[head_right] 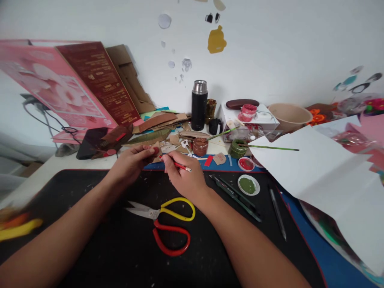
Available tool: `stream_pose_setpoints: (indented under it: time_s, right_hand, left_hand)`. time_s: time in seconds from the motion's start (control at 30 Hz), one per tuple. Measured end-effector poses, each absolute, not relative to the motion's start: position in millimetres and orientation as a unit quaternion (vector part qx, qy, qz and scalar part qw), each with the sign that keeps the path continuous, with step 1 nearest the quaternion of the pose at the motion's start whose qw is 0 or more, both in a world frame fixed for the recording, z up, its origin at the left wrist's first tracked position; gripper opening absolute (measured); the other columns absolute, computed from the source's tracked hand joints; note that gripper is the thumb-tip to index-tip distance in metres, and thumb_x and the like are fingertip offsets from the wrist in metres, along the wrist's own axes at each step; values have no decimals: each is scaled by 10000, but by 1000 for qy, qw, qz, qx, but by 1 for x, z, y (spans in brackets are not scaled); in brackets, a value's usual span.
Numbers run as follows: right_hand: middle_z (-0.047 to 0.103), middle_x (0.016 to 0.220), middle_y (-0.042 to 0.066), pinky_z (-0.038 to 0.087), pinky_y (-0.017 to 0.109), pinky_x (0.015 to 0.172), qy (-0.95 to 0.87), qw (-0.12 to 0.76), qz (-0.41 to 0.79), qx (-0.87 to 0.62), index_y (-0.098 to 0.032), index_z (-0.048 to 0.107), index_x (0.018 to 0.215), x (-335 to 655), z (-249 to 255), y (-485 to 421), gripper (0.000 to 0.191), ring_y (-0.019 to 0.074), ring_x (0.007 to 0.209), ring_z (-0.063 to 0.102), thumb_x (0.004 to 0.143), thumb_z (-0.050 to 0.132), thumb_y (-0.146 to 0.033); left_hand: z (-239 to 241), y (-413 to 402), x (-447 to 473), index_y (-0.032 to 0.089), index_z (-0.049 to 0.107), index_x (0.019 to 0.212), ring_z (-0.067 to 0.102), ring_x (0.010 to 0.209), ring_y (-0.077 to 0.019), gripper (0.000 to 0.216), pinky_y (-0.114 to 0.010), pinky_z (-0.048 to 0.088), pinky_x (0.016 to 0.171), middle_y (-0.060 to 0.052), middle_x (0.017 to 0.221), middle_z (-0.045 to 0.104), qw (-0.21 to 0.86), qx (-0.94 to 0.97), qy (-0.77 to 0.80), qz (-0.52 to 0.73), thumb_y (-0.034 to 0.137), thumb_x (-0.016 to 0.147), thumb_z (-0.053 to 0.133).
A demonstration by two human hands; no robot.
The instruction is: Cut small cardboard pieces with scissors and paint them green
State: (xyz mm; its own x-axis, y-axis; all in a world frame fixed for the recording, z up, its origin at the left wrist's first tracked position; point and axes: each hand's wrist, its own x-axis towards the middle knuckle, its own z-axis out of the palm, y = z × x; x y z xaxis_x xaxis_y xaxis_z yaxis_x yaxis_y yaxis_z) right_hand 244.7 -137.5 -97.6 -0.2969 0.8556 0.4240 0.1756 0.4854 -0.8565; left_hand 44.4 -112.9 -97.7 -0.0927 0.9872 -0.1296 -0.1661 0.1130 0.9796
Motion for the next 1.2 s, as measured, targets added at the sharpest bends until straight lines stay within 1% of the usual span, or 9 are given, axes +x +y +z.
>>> stream_pose_setpoints:
  time_s: [0.13, 0.23, 0.33, 0.4, 0.47, 0.63, 0.83, 0.97, 1.2]
  right_hand:
    - [690, 725, 8, 499, 256, 622, -734, 488, 332, -336, -209, 672, 890, 244, -93, -140, 311, 146, 656, 668, 1103, 514, -372]
    - [733, 799, 22, 526, 269, 684, -763, 491, 283, -312, -205, 686, 928, 243, -94, -141, 247, 151, 708, 695, 1093, 529, -302]
    - [783, 917, 49, 558, 287, 767, -796, 489, 224, -278, -205, 698, 997, 242, -98, -140, 165, 174, 825, 741, 1075, 556, -236]
    - [798, 999, 67, 577, 304, 818, -815, 481, 199, -255, -207, 696, 1053, 241, -101, -140, 143, 189, 910, 756, 1071, 554, -205]
    - [799, 1039, 77, 591, 317, 840, -829, 467, 190, -243, -207, 692, 1096, 241, -102, -140, 149, 196, 944, 761, 1075, 545, -195]
    - [793, 1074, 86, 607, 334, 852, -844, 435, 184, -255, -202, 688, 1142, 241, -103, -141, 160, 207, 972, 768, 1086, 538, -207]
    - [782, 1102, 92, 604, 338, 881, -848, 424, 173, -266, -192, 685, 1171, 240, -105, -140, 180, 216, 1021, 761, 1091, 525, -195]
    - [780, 1112, 96, 599, 335, 877, -851, 412, 175, -273, -190, 686, 1172, 240, -106, -141, 180, 215, 1021, 760, 1094, 525, -200]
    - [772, 1135, 94, 587, 327, 844, -856, 396, 172, -283, -199, 684, 1182, 239, -106, -141, 181, 207, 1004, 753, 1097, 523, -200]
  left_hand:
    - [-98, -110, 42, 136, 802, 755, 605, 650, -108, 306, -212, 495, 614, -35, 745, 740, 585, 321, 489, 561, 300, 563, 974]
    - [-98, -109, 41, 127, 804, 758, 619, 639, -109, 196, -203, 527, 612, -44, 736, 749, 618, 268, 479, 563, 194, 616, 922]
    - [-98, -107, 40, 122, 804, 775, 623, 617, -109, 124, -202, 544, 605, -41, 708, 746, 635, 232, 480, 559, 140, 668, 864]
    - [-99, -106, 40, 118, 804, 785, 628, 619, -113, 109, -207, 546, 605, -41, 706, 748, 638, 228, 480, 558, 139, 687, 847]
    - [-100, -106, 41, 121, 804, 789, 635, 630, -119, 115, -216, 541, 605, -40, 709, 752, 637, 239, 475, 558, 152, 690, 853]
    - [-102, -109, 42, 129, 813, 801, 640, 645, -123, 187, -223, 516, 602, -29, 719, 755, 640, 271, 462, 550, 205, 659, 907]
    - [-104, -111, 44, 133, 814, 795, 645, 662, -132, 214, -232, 514, 611, -34, 752, 764, 645, 273, 460, 546, 233, 648, 933]
    - [-103, -112, 46, 124, 810, 783, 653, 687, -126, 226, -224, 518, 634, -36, 776, 768, 648, 268, 453, 550, 222, 631, 944]
    - [-103, -113, 49, 111, 806, 784, 650, 686, -125, 288, -222, 521, 640, -30, 750, 753, 651, 270, 451, 548, 229, 584, 976]
